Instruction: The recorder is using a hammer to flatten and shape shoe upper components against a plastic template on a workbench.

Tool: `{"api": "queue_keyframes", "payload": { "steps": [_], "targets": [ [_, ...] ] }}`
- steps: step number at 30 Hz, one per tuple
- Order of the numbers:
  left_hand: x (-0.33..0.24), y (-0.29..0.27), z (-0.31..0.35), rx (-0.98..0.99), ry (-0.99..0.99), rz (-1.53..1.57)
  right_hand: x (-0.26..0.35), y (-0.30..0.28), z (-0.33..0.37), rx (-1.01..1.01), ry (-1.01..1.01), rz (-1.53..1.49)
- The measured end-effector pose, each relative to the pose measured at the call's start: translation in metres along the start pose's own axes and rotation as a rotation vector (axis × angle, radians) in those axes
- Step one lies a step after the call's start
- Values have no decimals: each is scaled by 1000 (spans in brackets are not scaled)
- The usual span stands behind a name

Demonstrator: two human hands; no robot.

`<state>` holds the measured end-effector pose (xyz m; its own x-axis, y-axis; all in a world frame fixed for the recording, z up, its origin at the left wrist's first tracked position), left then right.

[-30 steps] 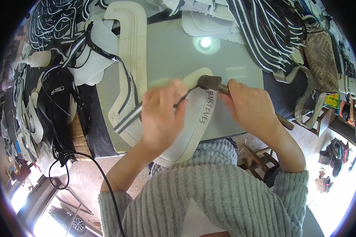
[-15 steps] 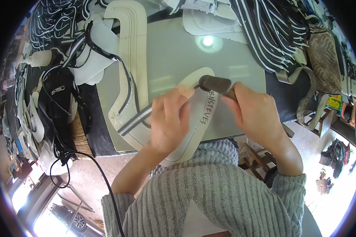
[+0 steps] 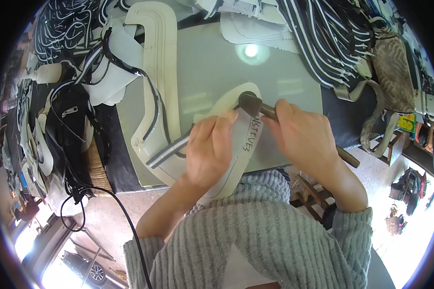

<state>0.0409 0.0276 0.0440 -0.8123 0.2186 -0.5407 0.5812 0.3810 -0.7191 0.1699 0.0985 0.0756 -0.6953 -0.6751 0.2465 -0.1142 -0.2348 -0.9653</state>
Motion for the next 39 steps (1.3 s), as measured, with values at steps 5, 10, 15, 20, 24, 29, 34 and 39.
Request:
{"api": "queue_keyframes", "payload": {
  "steps": [5,10,15,20,24,29,34,39],
  "targets": [
    [-1,-5,2,29,-9,-22,7,-6,4,-78,-4,-42],
    [19,-9,4,6,-247,209,-4,15,2,25,47,3],
    [3,-7,2,13,-28,17,0,4,2,-2,44,-49],
    [-2,-10,1,-23,-17,-9,15,5,3,-70,-42,-76],
    [-1,-9,3,-21,-13,-14,13,-8,3,-39,38,-15],
    [-1,-10,0,-57,9,-25,12,12,-1,22,-2,6],
    [-3,-7,2,43,1,-54,18,5,1,-46,-29,-61],
    [17,-19,1,-14,-225,143,5,22,6,58,46,-61]
  ]
}}
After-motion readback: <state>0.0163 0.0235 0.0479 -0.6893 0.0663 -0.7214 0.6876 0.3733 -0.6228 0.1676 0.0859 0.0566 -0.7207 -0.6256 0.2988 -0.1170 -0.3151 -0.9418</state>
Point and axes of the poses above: each hand's wrist, its own z-axis away from the middle knuckle, its own y-axis out of the palm, x = y × z, the point moved 8 cm from there along -z, towards the middle knuckle, and after that the axes turned 8 degrees about -y, right-handed, at the moved point
